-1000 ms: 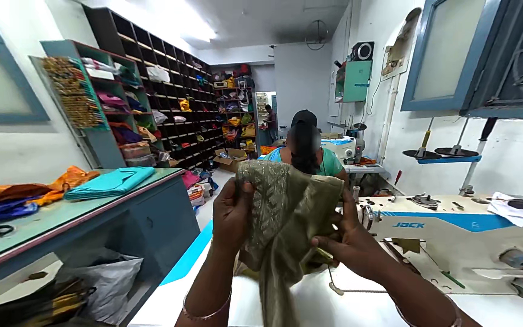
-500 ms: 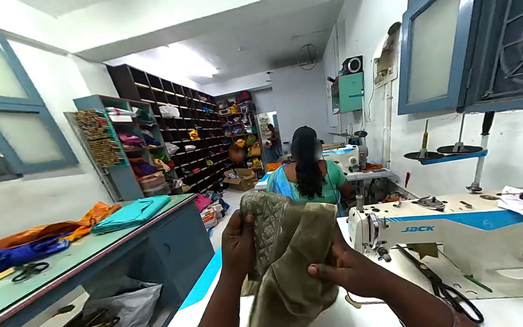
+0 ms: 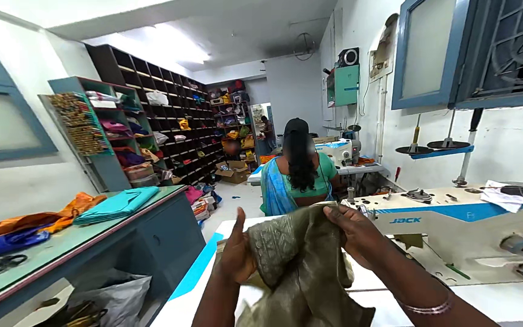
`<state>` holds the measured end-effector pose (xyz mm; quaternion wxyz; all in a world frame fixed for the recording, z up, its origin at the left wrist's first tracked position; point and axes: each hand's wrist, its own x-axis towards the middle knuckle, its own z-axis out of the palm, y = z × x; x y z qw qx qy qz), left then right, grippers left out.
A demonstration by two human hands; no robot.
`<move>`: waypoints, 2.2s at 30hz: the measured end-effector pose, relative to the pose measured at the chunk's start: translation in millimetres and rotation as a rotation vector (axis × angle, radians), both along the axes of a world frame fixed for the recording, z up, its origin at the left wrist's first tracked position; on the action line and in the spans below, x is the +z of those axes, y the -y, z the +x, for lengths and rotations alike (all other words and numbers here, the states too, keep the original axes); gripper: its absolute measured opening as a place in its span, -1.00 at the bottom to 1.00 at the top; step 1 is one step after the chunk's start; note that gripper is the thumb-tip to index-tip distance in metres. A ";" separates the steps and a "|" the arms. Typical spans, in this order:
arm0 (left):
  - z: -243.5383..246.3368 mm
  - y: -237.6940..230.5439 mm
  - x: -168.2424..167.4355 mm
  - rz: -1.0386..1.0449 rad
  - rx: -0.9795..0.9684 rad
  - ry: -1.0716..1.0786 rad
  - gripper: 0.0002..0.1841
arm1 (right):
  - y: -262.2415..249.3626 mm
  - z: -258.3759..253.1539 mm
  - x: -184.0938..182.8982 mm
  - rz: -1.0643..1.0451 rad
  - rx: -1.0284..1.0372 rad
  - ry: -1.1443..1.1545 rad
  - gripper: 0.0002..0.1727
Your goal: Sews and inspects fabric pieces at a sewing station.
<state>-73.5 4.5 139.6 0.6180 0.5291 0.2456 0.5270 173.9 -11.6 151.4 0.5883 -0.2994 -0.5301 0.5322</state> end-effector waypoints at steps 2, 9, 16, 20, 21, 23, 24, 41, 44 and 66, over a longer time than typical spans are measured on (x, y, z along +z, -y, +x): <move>4.5 0.5 2.0 -0.058 0.024 -0.088 -0.34 | -0.4 -1.0 -1.0 -0.010 -0.014 0.022 -0.70; 16.0 4.3 20.1 0.049 0.347 -0.060 -0.58 | -4.7 -2.1 8.1 -0.083 -0.135 -0.096 -0.66; 14.4 14.6 25.2 0.347 0.409 -0.356 -0.76 | -22.3 4.8 6.6 0.163 -0.344 0.011 -0.77; 20.5 13.3 21.0 0.518 0.622 -0.257 -0.85 | -29.6 5.5 5.3 0.229 -0.308 -0.102 -0.82; 22.2 11.9 19.5 0.548 0.693 -0.216 -0.89 | -29.8 5.5 4.8 0.227 -0.283 -0.119 -0.83; 23.4 6.2 15.3 0.593 0.797 -0.151 -0.95 | -29.1 3.6 3.2 0.211 -0.267 -0.128 -0.85; 22.9 3.1 12.9 0.599 0.814 -0.124 -0.94 | -28.5 1.9 2.4 0.196 -0.269 -0.129 -0.87; -0.6 4.9 -31.2 0.561 0.813 -0.652 -0.45 | -23.9 19.6 -47.9 -0.002 0.300 0.373 0.40; -5.2 6.0 -45.1 0.425 0.674 -0.692 -0.08 | -25.7 17.6 -67.2 -0.035 0.262 0.419 0.43; 10.4 1.8 -140.8 -0.012 0.336 -1.173 -0.17 | -6.9 36.4 -170.0 -0.373 0.144 0.772 0.14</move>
